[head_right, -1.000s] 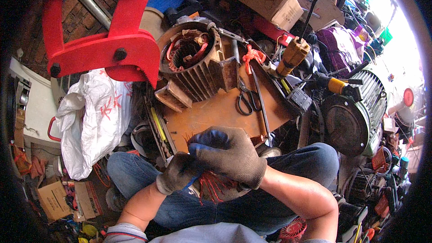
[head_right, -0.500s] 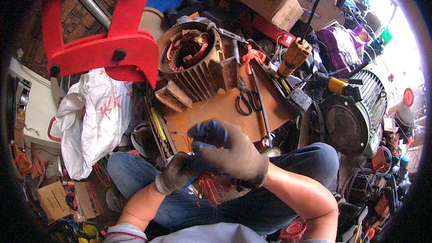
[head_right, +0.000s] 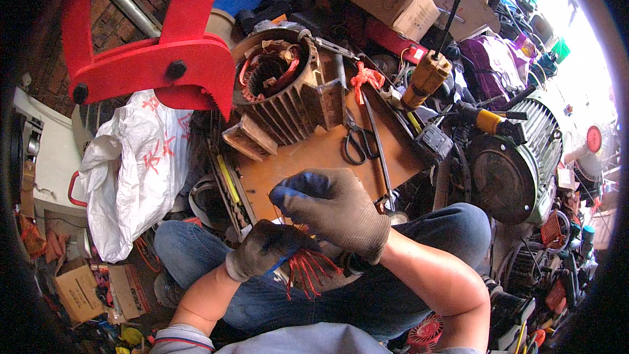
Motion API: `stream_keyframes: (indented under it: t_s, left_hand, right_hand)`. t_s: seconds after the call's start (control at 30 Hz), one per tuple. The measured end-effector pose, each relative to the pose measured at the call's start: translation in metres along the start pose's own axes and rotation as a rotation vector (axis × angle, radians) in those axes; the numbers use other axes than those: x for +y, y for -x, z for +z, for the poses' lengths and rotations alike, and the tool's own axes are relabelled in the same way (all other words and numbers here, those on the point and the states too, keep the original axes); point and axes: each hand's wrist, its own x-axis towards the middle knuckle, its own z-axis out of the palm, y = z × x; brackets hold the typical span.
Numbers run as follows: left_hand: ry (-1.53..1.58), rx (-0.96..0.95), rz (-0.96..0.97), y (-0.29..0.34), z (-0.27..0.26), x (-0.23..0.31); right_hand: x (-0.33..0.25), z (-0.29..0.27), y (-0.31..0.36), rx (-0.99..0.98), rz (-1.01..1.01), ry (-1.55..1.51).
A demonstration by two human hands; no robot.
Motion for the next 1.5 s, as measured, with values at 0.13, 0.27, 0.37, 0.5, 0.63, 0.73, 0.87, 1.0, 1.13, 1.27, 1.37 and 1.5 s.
stream_keyframes:
  t_s: [0.13,0.27,0.37,0.5,0.63,0.73,0.87,1.0,1.13,1.27,1.37,1.5]
  left_hand:
    - [0.166,-0.02,-0.135,0.002,0.001,-0.001]
    - [0.178,-0.072,-0.167,-0.001,-0.002,0.001]
    - [0.29,-0.025,-0.216,-0.004,-0.004,0.006]
    - [0.384,0.014,-0.28,-0.008,-0.004,0.011]
    - [0.267,-0.049,-0.241,-0.008,-0.005,0.008]
    - [0.277,-0.051,-0.211,-0.006,-0.004,0.002]
    - [0.237,-0.064,-0.134,-0.004,-0.002,-0.006]
    - [0.296,-0.026,-0.157,-0.006,-0.004,-0.005]
    - [0.525,0.116,-0.321,-0.006,-0.007,0.005]
    - [0.554,0.223,-0.425,-0.004,-0.005,0.009]
    - [0.268,0.243,-0.278,0.0,-0.008,0.002]
    - [-0.117,0.202,0.033,0.009,-0.02,-0.011]
  right_hand:
    - [0.003,-0.002,0.001,0.01,-0.013,-0.041]
    - [0.007,0.0,-0.001,0.045,-0.125,0.036]
    - [0.009,0.001,0.0,0.095,-0.353,0.22]
    - [0.007,-0.001,0.003,0.119,-0.379,0.294]
    - [0.006,0.0,0.002,0.123,-0.303,0.203]
    - [0.006,0.0,0.002,0.118,-0.228,0.133]
    - [0.009,-0.002,0.002,0.101,-0.191,0.181]
    - [0.015,-0.007,-0.001,0.072,-0.233,0.22]
    - [0.024,-0.012,-0.003,0.096,-0.266,0.207]
    - [0.025,-0.011,0.001,0.107,-0.213,0.055]
    - [0.01,-0.013,0.005,0.09,-0.173,0.117]
    - [-0.021,-0.029,0.002,-0.05,-0.719,0.706]
